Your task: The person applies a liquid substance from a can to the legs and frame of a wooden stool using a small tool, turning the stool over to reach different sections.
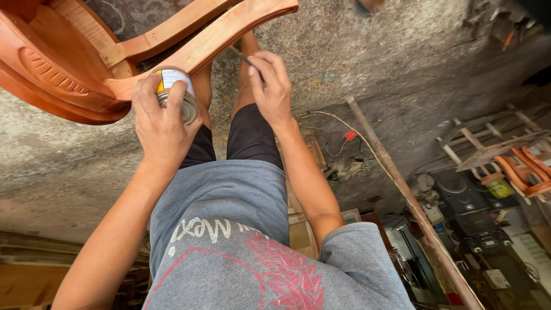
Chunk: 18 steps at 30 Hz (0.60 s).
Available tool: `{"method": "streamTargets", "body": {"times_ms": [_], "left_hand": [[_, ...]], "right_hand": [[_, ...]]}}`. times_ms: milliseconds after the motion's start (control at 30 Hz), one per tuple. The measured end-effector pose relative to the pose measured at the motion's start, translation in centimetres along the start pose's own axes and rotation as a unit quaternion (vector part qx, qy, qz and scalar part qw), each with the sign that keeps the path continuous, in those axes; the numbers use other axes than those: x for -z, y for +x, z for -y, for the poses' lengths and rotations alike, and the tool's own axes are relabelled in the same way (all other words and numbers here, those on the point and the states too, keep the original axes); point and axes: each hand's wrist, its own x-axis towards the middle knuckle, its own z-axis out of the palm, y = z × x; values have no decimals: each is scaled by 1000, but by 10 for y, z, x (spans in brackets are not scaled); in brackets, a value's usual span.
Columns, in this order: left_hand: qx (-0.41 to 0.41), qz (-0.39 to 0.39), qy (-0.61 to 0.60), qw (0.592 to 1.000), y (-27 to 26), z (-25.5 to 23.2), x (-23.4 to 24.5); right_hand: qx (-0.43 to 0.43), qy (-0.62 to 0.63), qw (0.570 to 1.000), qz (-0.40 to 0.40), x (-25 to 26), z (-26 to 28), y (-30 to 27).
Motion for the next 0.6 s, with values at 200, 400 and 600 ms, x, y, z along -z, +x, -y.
{"method": "streamTargets", "body": {"times_ms": [200,400,600], "left_hand": [[-1,4,8,1000,-3,-1,-3],[-17,-5,24,1000,-4,0,-6],[-11,0,20,1000,-4,0,-6]], "right_hand": [[6,-9,995,-95,3,-19,-1],[34,-8,993,-115,-10,-27,6],[32,7,993,-117,-18,-28,11]]}}
